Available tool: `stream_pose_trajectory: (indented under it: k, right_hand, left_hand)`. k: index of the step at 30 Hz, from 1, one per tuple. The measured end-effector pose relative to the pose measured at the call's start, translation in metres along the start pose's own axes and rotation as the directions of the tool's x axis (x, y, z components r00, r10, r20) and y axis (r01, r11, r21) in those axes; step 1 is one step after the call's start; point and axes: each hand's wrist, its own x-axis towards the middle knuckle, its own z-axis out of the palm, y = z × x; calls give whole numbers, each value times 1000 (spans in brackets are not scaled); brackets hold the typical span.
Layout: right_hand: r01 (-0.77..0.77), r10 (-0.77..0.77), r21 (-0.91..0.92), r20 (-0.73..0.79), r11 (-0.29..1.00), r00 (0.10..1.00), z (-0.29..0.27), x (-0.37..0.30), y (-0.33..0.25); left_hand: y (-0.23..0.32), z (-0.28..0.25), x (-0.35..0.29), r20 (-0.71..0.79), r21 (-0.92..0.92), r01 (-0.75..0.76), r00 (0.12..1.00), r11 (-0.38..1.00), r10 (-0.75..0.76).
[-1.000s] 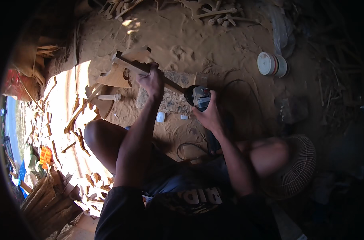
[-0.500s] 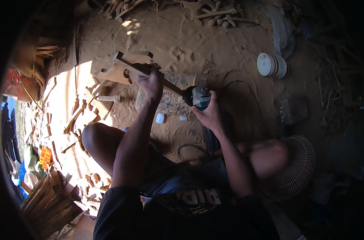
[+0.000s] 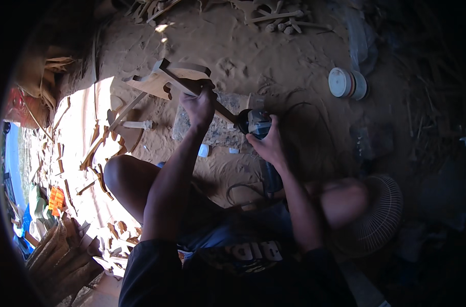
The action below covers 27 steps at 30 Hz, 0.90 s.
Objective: The person sands a wooden axe-shaped object using a power sander, holding the wood by its handle and rotating it to reach different edges.
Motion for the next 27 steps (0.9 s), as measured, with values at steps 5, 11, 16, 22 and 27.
stream_pose_trajectory:
  k: [5,11,16,22,27]
  right_hand:
    - [70,-72,-36,-51,997,996,5,8,17]
    - [36,-35,29,-34,999,999,0,5,7]
    - [57,-58,-39,-40,998,997,3,8,13]
    - [53,-53,1,-50,999,997,5,7,15]
    - [-3,3,-35,-14,999,1000,4,3,4]
  left_hand:
    - [-5,1,2,20,-38,-5,1000,999,5]
    - [-5,-2,3,57,-18,4,998,1000,-3]
    - [-4,-2,3,40,20,-7,999,1000,6]
    - [-3,-1,5,25,28,-1,1000,1000,0]
    - [-2,-6,6,48,16,-1,999,1000,1]
